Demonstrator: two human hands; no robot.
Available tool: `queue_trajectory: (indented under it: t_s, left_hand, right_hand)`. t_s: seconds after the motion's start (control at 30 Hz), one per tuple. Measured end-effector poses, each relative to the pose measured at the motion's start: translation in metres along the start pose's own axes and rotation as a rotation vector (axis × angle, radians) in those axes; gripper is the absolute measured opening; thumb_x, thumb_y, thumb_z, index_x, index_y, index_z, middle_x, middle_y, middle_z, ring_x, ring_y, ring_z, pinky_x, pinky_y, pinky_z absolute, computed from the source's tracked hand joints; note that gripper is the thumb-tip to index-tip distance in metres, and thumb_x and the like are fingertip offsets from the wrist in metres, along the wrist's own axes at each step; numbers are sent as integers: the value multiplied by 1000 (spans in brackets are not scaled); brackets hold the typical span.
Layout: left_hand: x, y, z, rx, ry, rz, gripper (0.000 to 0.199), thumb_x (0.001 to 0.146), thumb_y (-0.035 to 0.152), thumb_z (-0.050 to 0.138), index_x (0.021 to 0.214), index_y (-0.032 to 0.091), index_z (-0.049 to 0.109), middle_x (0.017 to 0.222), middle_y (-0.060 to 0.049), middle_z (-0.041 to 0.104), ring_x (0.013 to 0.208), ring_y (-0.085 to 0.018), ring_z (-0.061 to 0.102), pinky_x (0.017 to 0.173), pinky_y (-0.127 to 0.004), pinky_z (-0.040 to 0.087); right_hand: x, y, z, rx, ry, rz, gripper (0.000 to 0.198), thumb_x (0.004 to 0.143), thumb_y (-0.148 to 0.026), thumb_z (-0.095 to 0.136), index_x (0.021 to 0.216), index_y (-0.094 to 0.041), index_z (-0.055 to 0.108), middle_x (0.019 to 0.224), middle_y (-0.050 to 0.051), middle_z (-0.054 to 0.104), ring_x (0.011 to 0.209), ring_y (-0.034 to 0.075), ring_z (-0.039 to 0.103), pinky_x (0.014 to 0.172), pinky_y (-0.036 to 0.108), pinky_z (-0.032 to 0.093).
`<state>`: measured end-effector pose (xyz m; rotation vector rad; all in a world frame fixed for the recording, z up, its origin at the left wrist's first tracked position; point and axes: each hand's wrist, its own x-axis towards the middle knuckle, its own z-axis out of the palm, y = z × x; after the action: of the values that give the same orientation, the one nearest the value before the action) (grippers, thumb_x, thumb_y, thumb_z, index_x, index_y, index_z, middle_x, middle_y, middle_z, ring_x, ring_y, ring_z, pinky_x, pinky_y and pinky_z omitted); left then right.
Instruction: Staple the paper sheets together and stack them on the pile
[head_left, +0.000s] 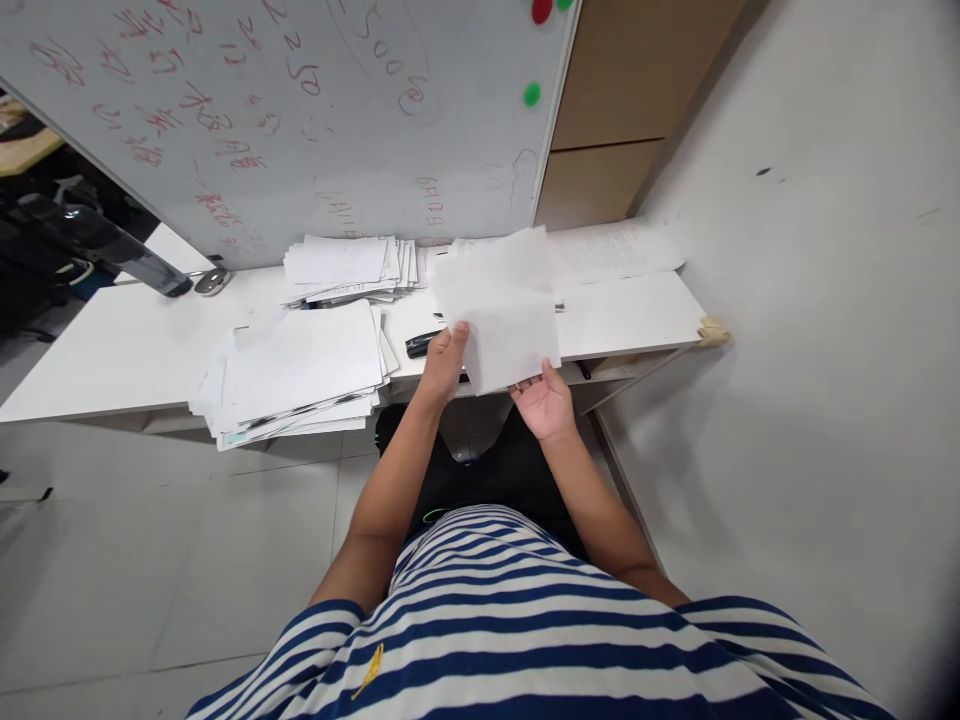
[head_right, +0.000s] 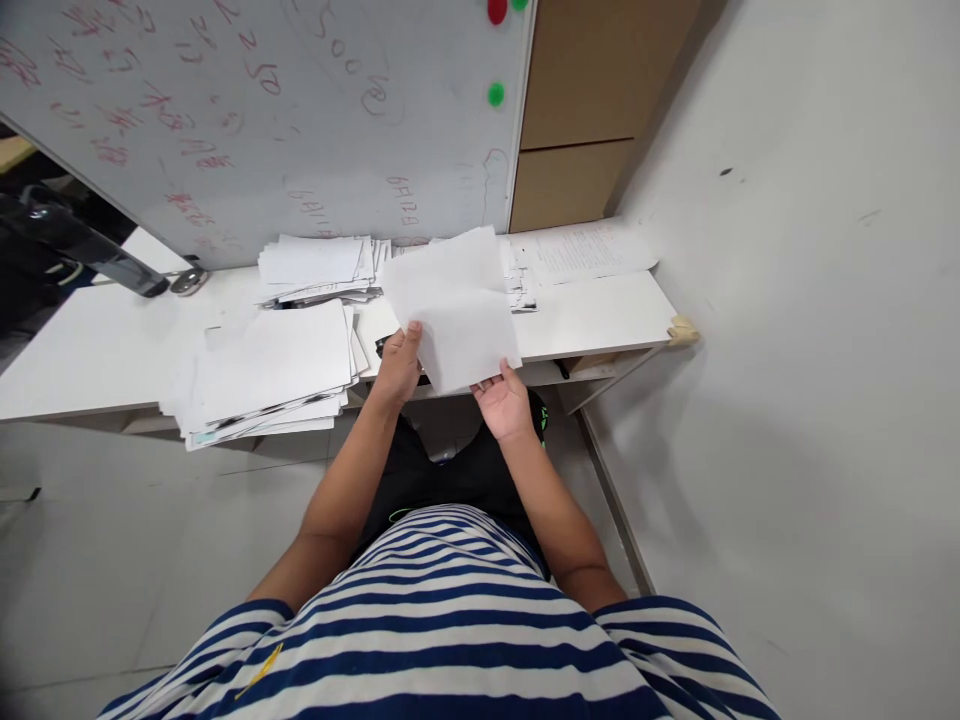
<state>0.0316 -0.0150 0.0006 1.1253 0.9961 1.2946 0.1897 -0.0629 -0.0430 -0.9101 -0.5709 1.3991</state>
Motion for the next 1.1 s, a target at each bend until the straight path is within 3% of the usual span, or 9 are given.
queue_trajectory:
  t_s: [0.13, 0.23, 0.3, 0.43, 0.53, 0.67, 0.77, 0.97, 1.1]
  left_hand:
    - [1, -9, 2, 46, 48, 13, 58, 82, 68, 63, 112, 18, 66, 114, -10, 73, 111, -24, 67, 91, -37, 55]
    - [5, 6, -22, 38, 140, 72, 60, 80, 61, 70, 124, 22, 61, 119, -10, 71, 112, -24, 67, 91, -35, 56]
    - [8, 24, -44, 77, 157, 128, 59, 81, 58, 70, 130, 25, 58, 119, -9, 70, 111, -23, 67, 91, -34, 55]
    - [10, 42, -72, 181, -33, 125, 55, 75, 49, 78, 121, 22, 64, 111, -9, 73, 106, -23, 68, 93, -36, 54]
    - [12, 17, -75, 273, -67, 102, 47, 76, 45, 78, 112, 18, 68, 109, -9, 74, 104, -24, 68, 93, -37, 52]
    - [9, -40, -71, 479, 133, 57, 32, 81, 40, 69, 102, 15, 69, 104, -10, 74, 100, -25, 66, 92, -38, 50]
    - [0, -63, -68, 554, 199, 67, 30, 85, 38, 63, 105, 17, 68, 106, -9, 73, 103, -25, 65, 94, -37, 48]
    - [-9, -57, -59, 633, 198, 113, 31, 85, 36, 64, 111, 21, 67, 106, -8, 73, 104, -26, 65, 93, -36, 47]
    - [-3, -40, -63, 671, 159, 225, 45, 90, 40, 60, 132, 22, 56, 119, -10, 68, 105, -23, 64, 95, -35, 47]
  right_hand:
    - [8, 2, 7, -137, 77, -94, 44, 72, -53, 76, 98, -20, 66, 107, 9, 75, 111, 27, 68, 92, 44, 58]
    - [22, -17, -2, -341, 214, -310, 41, 74, -51, 75, 96, -16, 69, 104, 10, 75, 107, 26, 68, 97, 43, 55]
    - [29, -37, -9, -507, 207, -397, 39, 76, -50, 75, 93, -15, 71, 97, 9, 75, 102, 26, 69, 96, 41, 54]
    - [36, -63, -13, -740, 115, -408, 35, 78, -52, 73, 80, -16, 70, 72, 4, 68, 85, 24, 67, 85, 38, 57]
    - [42, -54, -10, -773, 39, -462, 35, 83, -52, 68, 90, -18, 73, 80, 4, 71, 85, 23, 66, 85, 37, 55]
    - [53, -17, -13, -808, -15, -393, 36, 82, -49, 63, 97, -17, 72, 91, 5, 74, 91, 24, 66, 87, 37, 53]
    - [56, 5, -16, -815, 67, -328, 38, 82, -50, 60, 96, -16, 71, 91, 7, 75, 90, 25, 66, 86, 38, 52]
    - [48, 13, -22, -904, 121, -408, 37, 86, -50, 56, 94, -17, 71, 89, 8, 75, 88, 24, 67, 88, 37, 51]
    - [40, 7, -56, -866, 218, -324, 38, 82, -50, 63, 96, -15, 72, 94, 9, 76, 89, 25, 69, 86, 38, 52]
